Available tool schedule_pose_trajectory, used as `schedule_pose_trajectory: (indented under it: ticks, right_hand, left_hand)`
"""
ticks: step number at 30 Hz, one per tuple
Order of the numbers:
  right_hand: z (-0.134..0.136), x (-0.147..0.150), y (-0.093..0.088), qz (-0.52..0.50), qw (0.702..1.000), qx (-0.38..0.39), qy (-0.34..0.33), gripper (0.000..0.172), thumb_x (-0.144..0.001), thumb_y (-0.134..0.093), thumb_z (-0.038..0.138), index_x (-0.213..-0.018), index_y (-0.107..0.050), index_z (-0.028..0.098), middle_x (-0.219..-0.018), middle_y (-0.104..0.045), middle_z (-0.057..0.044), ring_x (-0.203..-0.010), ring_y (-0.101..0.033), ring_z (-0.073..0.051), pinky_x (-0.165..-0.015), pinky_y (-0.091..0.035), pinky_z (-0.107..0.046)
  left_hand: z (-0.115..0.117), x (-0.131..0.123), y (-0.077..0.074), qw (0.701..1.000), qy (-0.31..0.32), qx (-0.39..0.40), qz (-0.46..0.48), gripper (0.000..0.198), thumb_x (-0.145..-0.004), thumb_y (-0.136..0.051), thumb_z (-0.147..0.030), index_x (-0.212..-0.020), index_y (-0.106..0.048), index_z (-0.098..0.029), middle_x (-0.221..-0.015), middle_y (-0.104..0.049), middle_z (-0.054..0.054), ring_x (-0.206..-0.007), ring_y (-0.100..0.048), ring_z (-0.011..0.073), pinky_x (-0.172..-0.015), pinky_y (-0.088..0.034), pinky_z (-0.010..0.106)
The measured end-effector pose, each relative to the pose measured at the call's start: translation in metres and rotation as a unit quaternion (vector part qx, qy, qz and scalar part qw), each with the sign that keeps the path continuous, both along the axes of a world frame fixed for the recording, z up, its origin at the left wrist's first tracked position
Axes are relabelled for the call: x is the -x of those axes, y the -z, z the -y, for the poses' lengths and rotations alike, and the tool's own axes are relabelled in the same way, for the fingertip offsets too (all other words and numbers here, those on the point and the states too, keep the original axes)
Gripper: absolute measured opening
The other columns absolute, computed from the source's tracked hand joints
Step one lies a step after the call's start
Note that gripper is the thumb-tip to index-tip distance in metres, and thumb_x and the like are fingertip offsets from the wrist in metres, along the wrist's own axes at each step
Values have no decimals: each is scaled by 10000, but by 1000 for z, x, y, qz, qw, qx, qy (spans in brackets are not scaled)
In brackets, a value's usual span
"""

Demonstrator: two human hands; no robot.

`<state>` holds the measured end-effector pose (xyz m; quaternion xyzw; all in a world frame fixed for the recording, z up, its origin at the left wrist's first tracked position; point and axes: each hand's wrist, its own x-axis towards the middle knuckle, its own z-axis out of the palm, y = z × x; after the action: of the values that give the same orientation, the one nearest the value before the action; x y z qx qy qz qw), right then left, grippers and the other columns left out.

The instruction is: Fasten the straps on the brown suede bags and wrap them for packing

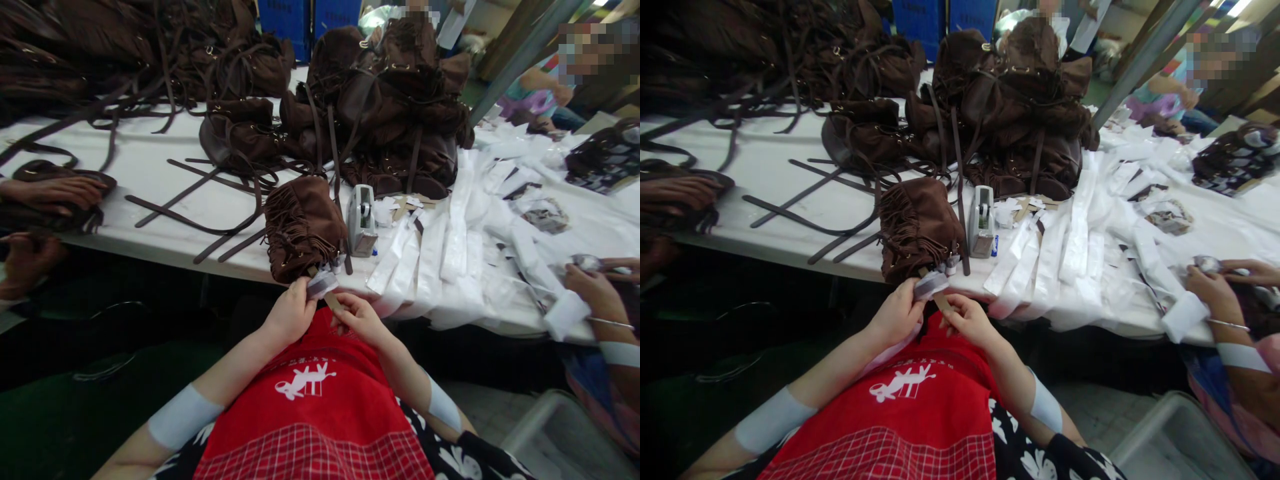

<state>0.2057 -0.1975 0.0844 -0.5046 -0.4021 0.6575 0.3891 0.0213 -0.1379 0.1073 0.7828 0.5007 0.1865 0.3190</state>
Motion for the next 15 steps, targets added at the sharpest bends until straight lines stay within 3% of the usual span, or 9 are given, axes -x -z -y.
schedule_pose_trajectory:
  ticks: [5,10,15]
  right_hand:
    - [-11,12,2,9,999,-30,34,439,-815,-640,564,-1009,-622,171,-594,-632,32,-426,-533,-87,-443,-446,-207]
    - [-11,12,0,-2,1000,-5,13,468,-821,-614,568,-1060,-616,166,-506,-566,65,-354,-467,-81,-371,-376,-189]
    - [-7,9,-7,45,999,-21,14,430,-839,-589,542,-1030,-629,159,-505,-567,62,-361,-471,-76,-376,-370,-180]
  left_hand:
    - [2,-2,2,999,30,10,16,226,-866,-453,-134,-1077,-530,-157,-1036,-653,141,-954,-656,278,-844,-520,409]
    - [-3,3,-1,997,39,6,64,269,-845,-470,-120,-1099,-554,-151,-1090,-653,137,-1030,-634,267,-904,-509,406]
    - [-7,1,-1,989,26,46,138,220,-813,-522,-138,-1009,-620,-152,-961,-690,84,-922,-653,239,-869,-519,384]
